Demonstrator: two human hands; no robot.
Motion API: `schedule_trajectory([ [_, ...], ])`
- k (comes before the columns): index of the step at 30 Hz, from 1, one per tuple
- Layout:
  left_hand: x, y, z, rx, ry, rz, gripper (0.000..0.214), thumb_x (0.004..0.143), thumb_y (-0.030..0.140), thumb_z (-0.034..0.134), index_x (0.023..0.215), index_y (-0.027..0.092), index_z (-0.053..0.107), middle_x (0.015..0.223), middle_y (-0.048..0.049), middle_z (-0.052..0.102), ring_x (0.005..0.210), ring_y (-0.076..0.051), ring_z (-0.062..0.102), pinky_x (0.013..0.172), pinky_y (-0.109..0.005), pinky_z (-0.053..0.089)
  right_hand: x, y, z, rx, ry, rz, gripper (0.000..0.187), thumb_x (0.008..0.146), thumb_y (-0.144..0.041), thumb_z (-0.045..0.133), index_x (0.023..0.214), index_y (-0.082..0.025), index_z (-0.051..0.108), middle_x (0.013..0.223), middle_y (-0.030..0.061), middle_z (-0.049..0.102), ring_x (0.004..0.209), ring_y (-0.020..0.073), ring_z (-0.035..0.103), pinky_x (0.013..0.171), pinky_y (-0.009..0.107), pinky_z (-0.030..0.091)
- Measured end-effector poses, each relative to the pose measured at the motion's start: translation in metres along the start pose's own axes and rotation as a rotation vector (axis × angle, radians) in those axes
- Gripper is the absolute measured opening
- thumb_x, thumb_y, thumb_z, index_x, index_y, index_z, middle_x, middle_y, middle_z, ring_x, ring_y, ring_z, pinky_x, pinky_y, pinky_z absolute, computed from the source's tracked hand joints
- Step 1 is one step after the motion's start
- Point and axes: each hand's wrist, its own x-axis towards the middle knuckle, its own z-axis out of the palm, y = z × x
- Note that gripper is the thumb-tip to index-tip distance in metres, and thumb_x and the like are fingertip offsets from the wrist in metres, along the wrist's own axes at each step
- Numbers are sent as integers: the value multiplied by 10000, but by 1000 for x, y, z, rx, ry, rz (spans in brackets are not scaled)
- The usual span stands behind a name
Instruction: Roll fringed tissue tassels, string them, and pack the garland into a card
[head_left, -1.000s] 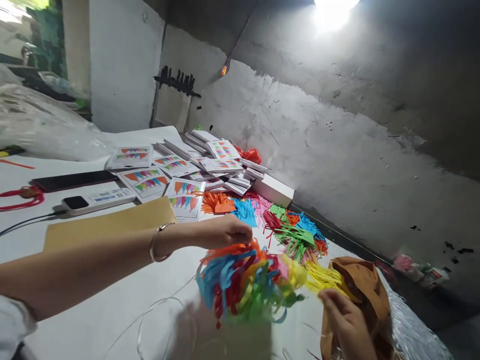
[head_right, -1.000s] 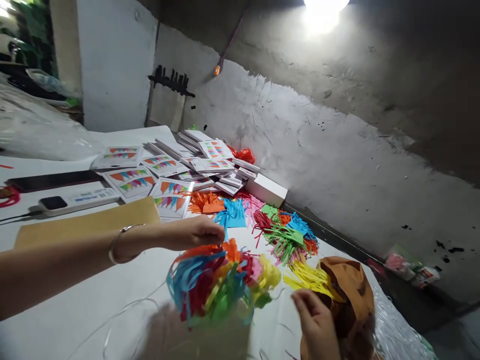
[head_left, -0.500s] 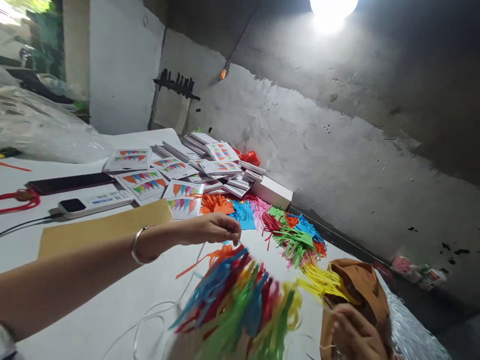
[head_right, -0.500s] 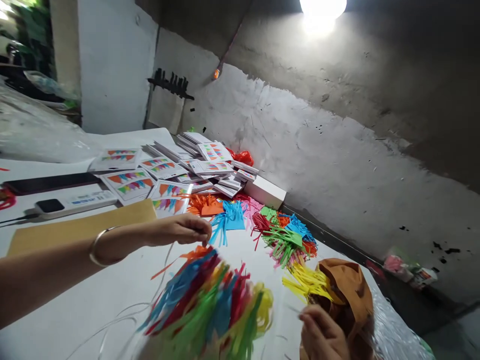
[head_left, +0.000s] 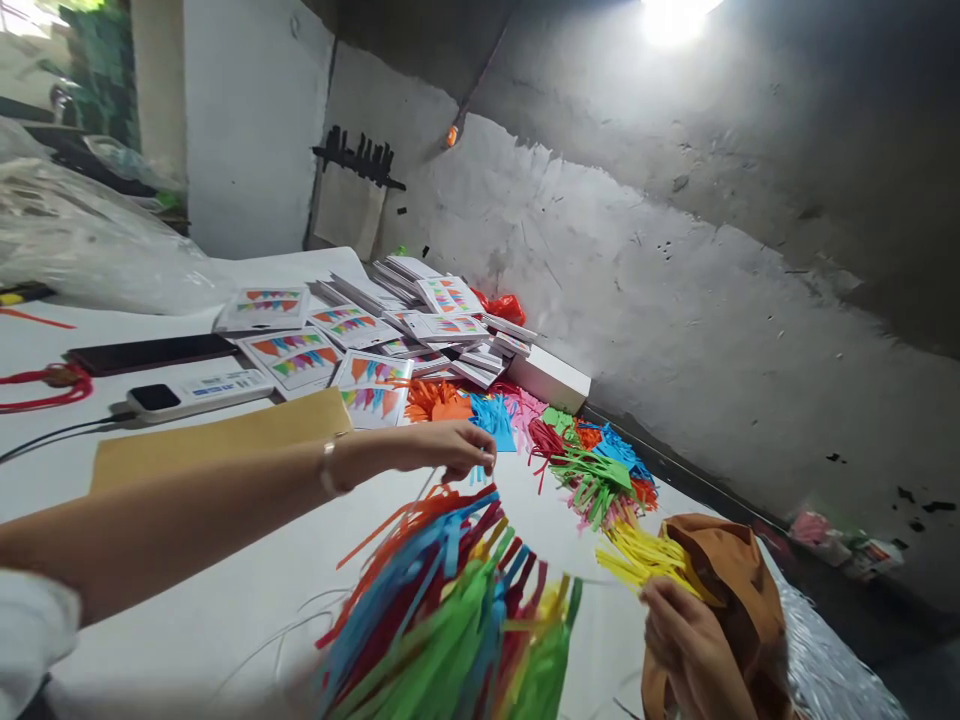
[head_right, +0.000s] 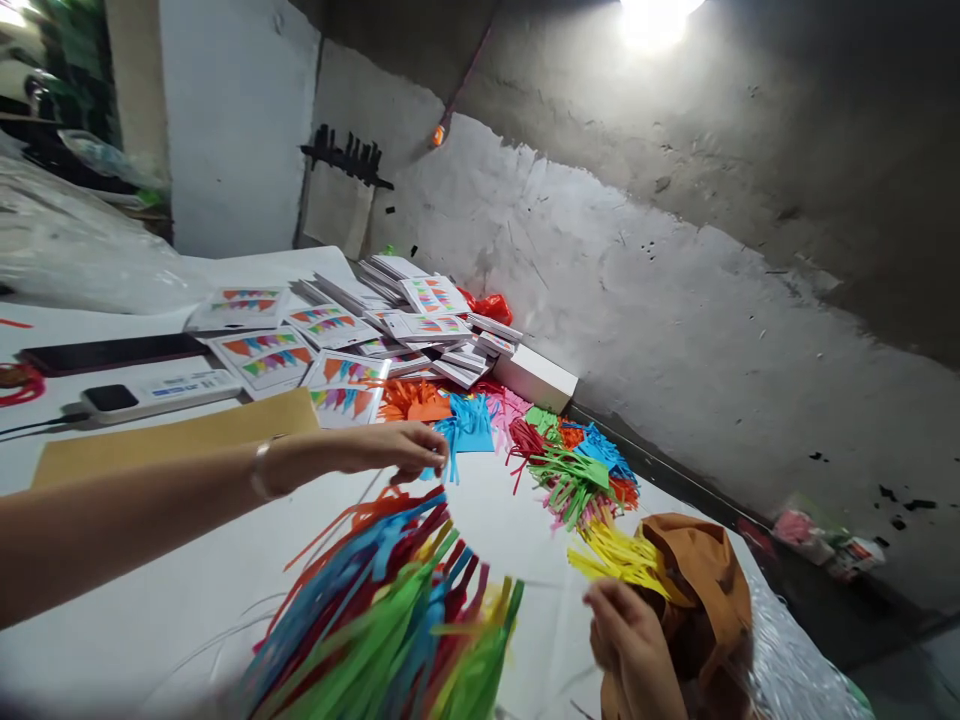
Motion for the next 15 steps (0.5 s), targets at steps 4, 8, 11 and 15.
schedule_trajectory([
  [4, 38, 2, -7, 78, 150, 25, 448, 746, 601, 668, 699, 181, 519, 516, 44, 465, 451, -123, 474, 453, -237, 390, 40, -20, 13, 27, 84, -80, 602, 473, -508, 958, 812, -187, 578, 502, -156, 266, 426, -2, 163, 407, 128, 139],
  [8, 21, -12, 4, 171, 242, 88, 414, 870, 580, 541, 847, 169, 583, 557, 59, 430, 480, -113, 422, 463, -218, 336, 27, 1, 16, 46, 78, -41, 647, 471, -582, 931, 845, -215, 551, 499, -166, 245, 423, 7, 139, 392, 129, 154],
  [11, -13, -51, 36, 259, 222, 67, 363, 892, 505, 531, 802, 164, 617, 652, 20, 536, 600, -135, 496, 547, -223, 379, 0, 55, 35, 2, -19, 145, 678, 423, -724, 871, 730, -223, 532, 430, -176, 188, 388, 12, 90, 353, 154, 113],
  [15, -52, -108, 96, 359, 152, -7, 254, 881, 342, 504, 781, 173, 664, 707, -22, 656, 667, -177, 575, 598, -240, 409, -34, 131, 75, -63, -169, 337, 750, 387, -877, 761, 655, -203, 571, 390, -152, 225, 370, 11, 122, 376, 158, 124],
])
